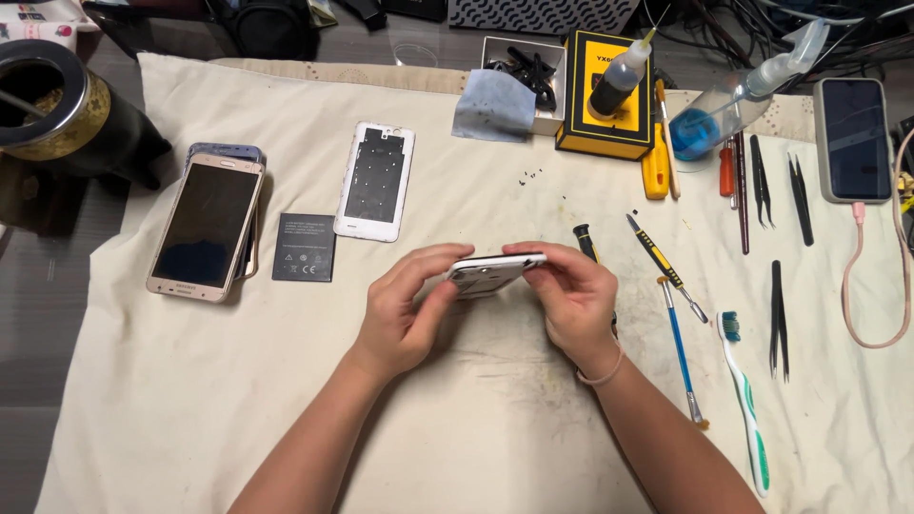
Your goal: The person cleans the inside of a white smartphone casing with a brush and liquid, then places the motherboard and battery into the casing. They use a screwdriver to secure components and align the casing parts before closing the device.
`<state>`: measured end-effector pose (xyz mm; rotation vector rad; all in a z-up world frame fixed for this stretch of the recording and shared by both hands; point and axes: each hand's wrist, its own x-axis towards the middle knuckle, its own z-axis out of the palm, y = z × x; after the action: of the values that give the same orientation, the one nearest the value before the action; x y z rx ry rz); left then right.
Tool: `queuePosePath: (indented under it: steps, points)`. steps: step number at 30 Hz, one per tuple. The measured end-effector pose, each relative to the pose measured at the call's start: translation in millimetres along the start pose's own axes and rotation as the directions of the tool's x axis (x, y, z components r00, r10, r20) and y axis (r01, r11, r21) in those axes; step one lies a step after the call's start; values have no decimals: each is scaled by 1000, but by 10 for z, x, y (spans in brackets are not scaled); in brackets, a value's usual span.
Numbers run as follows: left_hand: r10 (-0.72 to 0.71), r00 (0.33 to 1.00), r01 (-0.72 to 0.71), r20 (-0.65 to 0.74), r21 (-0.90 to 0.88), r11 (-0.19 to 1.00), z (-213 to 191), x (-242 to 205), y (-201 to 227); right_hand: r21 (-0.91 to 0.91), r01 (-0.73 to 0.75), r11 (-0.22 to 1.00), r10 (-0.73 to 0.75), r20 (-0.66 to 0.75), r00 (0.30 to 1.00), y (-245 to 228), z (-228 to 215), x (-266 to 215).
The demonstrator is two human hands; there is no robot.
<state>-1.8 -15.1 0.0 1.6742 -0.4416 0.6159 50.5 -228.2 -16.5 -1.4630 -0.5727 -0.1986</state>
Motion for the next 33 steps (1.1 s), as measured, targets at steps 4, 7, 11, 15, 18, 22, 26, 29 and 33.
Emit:
queuePosePath:
  steps: [4, 7, 11, 15, 18, 22, 26, 29, 33]
  points:
    - [-20, 1000, 20, -3, -77, 997, 39, 59, 188, -70, 73, 995, -70, 35, 997, -158, 96, -81]
    - [-8, 999, 12, 40, -85, 996, 67, 106, 332, -59, 153, 986, -147, 104, 984, -120, 74, -159]
    - [13, 998, -9, 69, -69, 998, 40, 130, 363, -103, 206, 973, -192, 130, 973, -183, 98, -148]
    - [2, 997, 0, 80, -36, 999, 41, 162, 453, -213, 238, 947, -214, 130, 968, -359, 182, -123]
    - [2, 997, -3, 73, 6, 1000, 46, 181, 492, -246, 244, 938, -219, 126, 968, -317, 148, -172]
    - [-2, 999, 2, 46, 5, 1000, 61, 152, 442, -172, 196, 965, -181, 101, 978, -207, 140, -152]
    - [-55, 999, 54, 2, -119, 991, 34, 102, 279, -165, 154, 974, -131, 140, 981, -57, 105, -97]
    - [-49, 999, 50, 11, -86, 995, -73, 122, 166, -305, 273, 912, -231, 168, 958, -106, 36, -18]
    - [-45, 980, 16, 192, 145, 989, -197, 201, 187, -603, 492, 628, -399, 293, 869, -166, -44, 66]
